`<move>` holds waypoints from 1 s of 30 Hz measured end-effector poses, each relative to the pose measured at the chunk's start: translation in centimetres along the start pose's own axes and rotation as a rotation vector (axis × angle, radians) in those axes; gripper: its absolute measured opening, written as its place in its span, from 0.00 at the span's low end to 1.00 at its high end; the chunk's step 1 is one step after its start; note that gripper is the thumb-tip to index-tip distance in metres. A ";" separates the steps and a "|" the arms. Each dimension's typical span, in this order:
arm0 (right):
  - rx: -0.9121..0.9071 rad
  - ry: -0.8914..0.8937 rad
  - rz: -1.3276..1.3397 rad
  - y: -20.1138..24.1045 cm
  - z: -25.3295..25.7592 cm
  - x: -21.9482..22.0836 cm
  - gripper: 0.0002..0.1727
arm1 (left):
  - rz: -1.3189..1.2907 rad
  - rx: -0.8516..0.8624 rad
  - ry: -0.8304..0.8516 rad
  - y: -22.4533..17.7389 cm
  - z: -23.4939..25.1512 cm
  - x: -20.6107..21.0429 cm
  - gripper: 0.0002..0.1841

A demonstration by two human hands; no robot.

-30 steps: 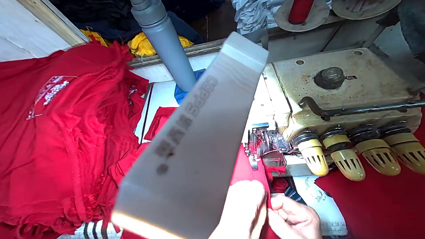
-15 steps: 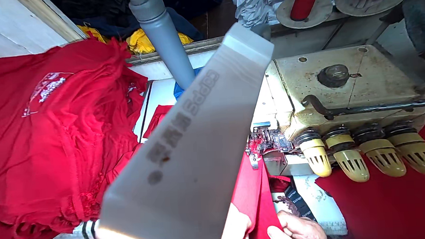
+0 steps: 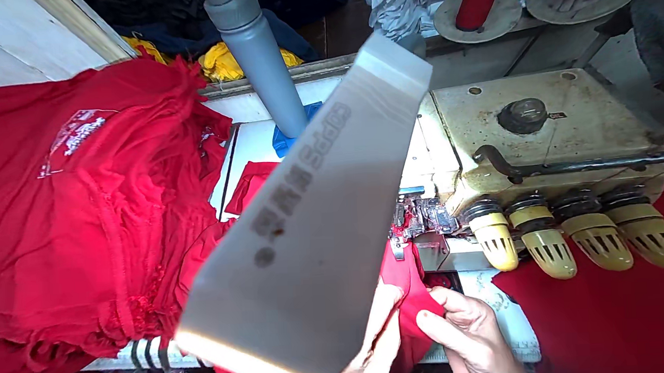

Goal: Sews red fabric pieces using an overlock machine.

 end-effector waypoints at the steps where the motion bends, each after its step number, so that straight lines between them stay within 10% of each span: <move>1: 0.035 0.019 0.035 -0.1 0.1 -0.1 0.04 | -0.017 -0.005 0.011 0.0 -0.2 0.0 0.05; 17: -0.104 0.120 -0.141 1.0 -1.7 1.1 0.21 | 0.004 0.115 0.118 -2.3 -0.9 -0.8 0.11; 22: -0.181 0.093 -0.313 0.4 -1.2 2.7 0.05 | 0.158 0.101 0.009 -1.7 0.3 0.9 0.08; 30: -0.178 0.135 -0.500 0.2 -0.3 6.5 0.07 | 0.204 0.039 -0.038 0.9 1.6 0.3 0.12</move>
Point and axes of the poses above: each hand's wrist, its own z-axis towards the middle knuckle, its own x-axis out of the palm, y = z × x, the point moved 8 cm from there along z, towards the middle knuckle, and after that the axes turned 8 degrees about z, right-handed, at the moved point
